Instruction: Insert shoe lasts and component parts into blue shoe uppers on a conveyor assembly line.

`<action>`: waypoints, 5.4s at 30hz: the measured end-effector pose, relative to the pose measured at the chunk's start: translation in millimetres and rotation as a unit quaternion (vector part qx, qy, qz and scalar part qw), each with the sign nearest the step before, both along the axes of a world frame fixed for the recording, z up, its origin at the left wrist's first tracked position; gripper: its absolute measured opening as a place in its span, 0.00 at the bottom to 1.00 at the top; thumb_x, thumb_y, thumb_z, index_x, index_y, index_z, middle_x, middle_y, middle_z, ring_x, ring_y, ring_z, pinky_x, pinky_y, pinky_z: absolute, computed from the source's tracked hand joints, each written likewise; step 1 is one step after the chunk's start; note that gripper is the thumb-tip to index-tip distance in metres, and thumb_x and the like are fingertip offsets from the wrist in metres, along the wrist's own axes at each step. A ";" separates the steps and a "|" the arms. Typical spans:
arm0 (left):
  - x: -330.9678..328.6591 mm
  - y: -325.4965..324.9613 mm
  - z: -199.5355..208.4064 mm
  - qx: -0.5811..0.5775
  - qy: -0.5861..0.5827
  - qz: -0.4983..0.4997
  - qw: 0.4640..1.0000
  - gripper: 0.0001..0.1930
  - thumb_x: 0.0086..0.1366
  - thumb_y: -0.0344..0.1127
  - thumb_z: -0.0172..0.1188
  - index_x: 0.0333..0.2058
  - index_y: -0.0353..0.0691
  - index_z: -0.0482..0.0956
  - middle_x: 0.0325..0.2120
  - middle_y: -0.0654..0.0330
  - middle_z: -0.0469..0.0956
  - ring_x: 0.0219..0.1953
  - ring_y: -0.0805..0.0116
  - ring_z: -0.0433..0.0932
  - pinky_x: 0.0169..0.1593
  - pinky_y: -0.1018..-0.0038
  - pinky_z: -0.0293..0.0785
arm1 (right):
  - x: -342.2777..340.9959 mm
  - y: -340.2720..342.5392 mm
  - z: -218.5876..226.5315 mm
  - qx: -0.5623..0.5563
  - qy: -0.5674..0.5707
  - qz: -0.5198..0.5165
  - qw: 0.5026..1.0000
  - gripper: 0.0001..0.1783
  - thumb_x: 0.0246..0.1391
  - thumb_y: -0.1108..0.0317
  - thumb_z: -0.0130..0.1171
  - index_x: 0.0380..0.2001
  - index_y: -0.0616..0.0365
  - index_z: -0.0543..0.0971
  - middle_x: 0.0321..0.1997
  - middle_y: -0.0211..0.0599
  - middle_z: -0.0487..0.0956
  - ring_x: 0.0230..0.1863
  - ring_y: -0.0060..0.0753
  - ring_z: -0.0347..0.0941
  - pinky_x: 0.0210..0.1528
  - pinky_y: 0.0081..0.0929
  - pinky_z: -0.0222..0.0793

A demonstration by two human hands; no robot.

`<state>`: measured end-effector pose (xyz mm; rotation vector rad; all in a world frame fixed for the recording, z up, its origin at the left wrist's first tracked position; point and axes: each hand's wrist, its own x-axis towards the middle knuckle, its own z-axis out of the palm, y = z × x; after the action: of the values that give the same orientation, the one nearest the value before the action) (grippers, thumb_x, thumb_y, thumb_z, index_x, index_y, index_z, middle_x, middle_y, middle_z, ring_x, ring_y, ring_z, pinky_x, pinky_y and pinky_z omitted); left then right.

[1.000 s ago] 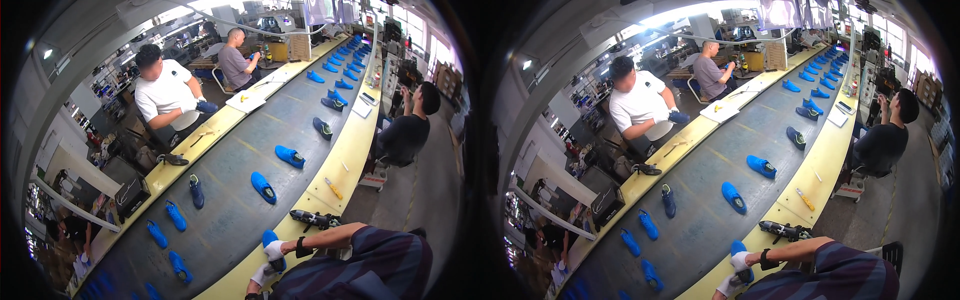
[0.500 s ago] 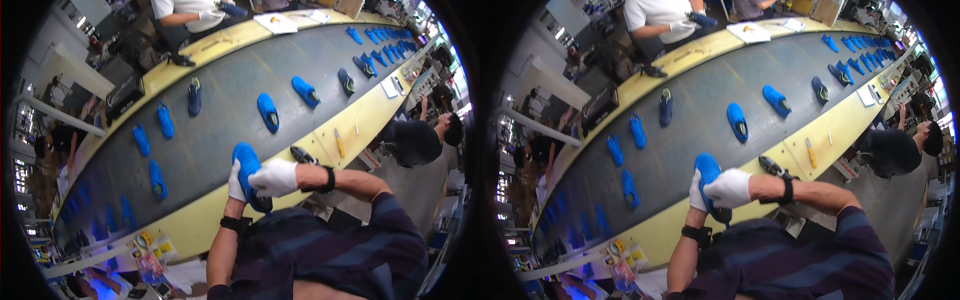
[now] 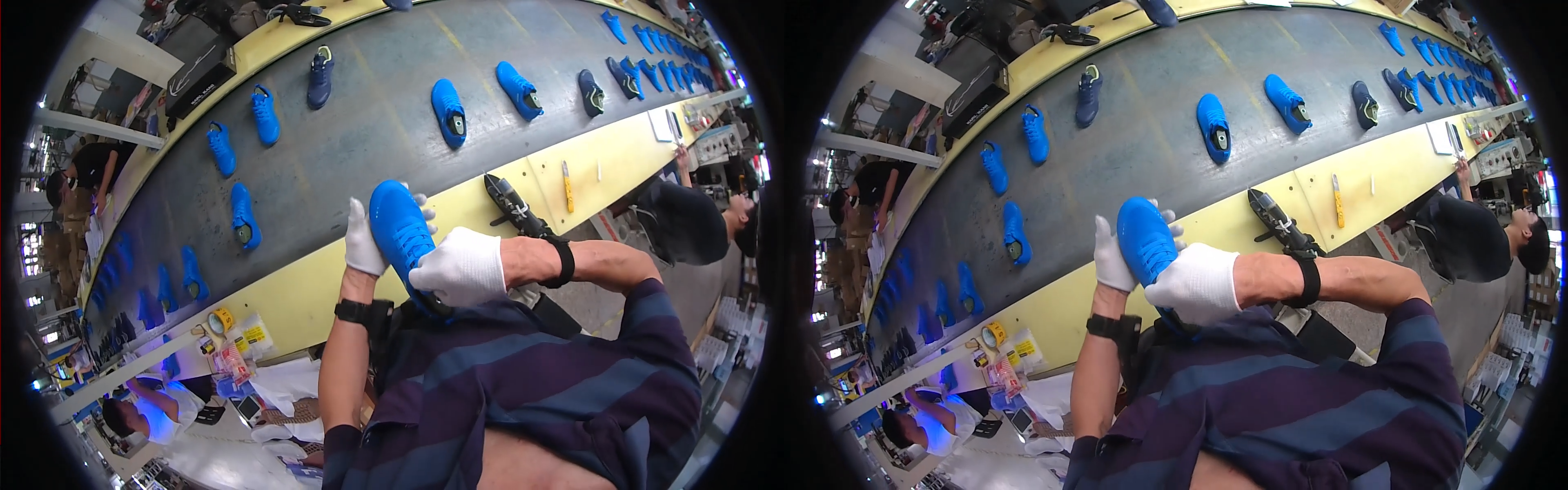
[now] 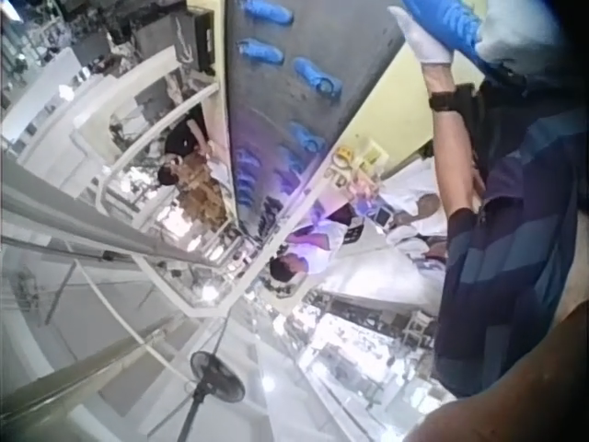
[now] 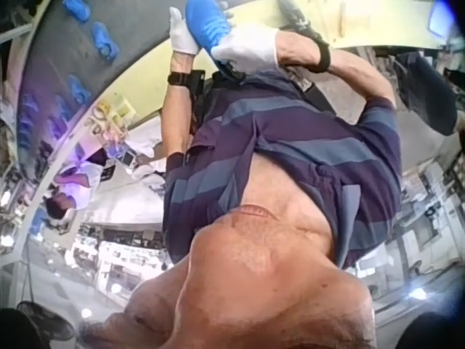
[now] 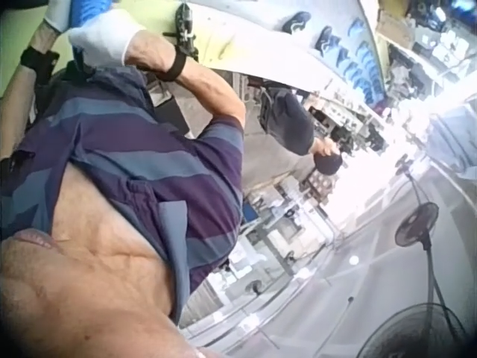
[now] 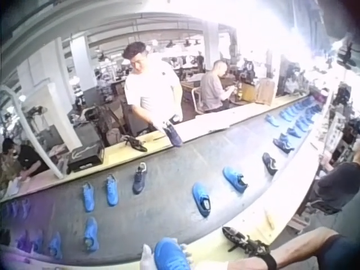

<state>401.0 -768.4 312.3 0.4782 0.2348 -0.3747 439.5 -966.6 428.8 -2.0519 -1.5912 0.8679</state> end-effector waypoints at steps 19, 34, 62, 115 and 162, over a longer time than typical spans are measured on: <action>0.7 1.1 -19.0 0.028 -0.065 -0.061 0.996 0.32 0.71 0.57 0.60 0.60 0.36 0.69 0.47 0.46 0.78 0.49 0.48 0.81 0.53 0.47 0.83 | -46.4 -17.2 -15.9 0.073 -0.029 -0.057 0.995 0.09 0.54 0.63 0.65 0.31 0.55 0.77 0.22 0.42 0.79 0.22 0.51 0.80 0.24 0.45 0.77; -49.4 -38.4 3.4 0.091 0.106 -0.039 0.989 0.48 0.65 0.79 0.50 0.56 0.31 0.71 0.37 0.47 0.82 0.37 0.52 0.85 0.46 0.56 0.85 | -56.2 -24.7 -17.2 0.067 0.028 -0.105 0.992 0.09 0.55 0.65 0.67 0.33 0.56 0.78 0.25 0.44 0.80 0.27 0.53 0.82 0.29 0.43 0.78; -29.8 -42.0 52.7 -0.069 0.126 0.032 0.989 0.44 0.66 0.83 0.43 0.46 0.41 0.75 0.29 0.58 0.77 0.30 0.58 0.78 0.40 0.58 0.74 | -54.9 -65.8 -34.1 0.209 0.185 -0.287 0.916 0.09 0.58 0.66 0.68 0.38 0.54 0.80 0.30 0.45 0.81 0.33 0.52 0.82 0.37 0.41 0.77; -27.7 -48.7 -169.1 0.786 -0.005 -0.247 0.567 0.48 0.59 0.50 0.75 0.71 0.40 0.59 0.59 0.40 0.71 0.62 0.40 0.73 0.63 0.50 0.73 | 80.0 -200.0 -285.0 -0.008 -0.048 -0.685 0.726 0.23 0.64 0.55 0.62 0.50 0.65 0.81 0.51 0.54 0.83 0.52 0.52 0.81 0.55 0.45 0.75; -3.2 -61.9 -164.7 0.728 0.106 -0.424 0.527 0.48 0.62 0.70 0.55 0.68 0.36 0.58 0.48 0.35 0.83 0.53 0.35 0.82 0.60 0.53 0.76 | 84.6 -89.7 -242.0 -0.123 0.216 -0.523 0.815 0.35 0.57 0.36 0.64 0.47 0.60 0.86 0.36 0.48 0.86 0.38 0.42 0.83 0.44 0.38 0.76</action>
<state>397.8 -830.3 147.6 2.3108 0.5351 -1.2049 524.2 -1056.2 186.8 -2.2031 0.0031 0.9712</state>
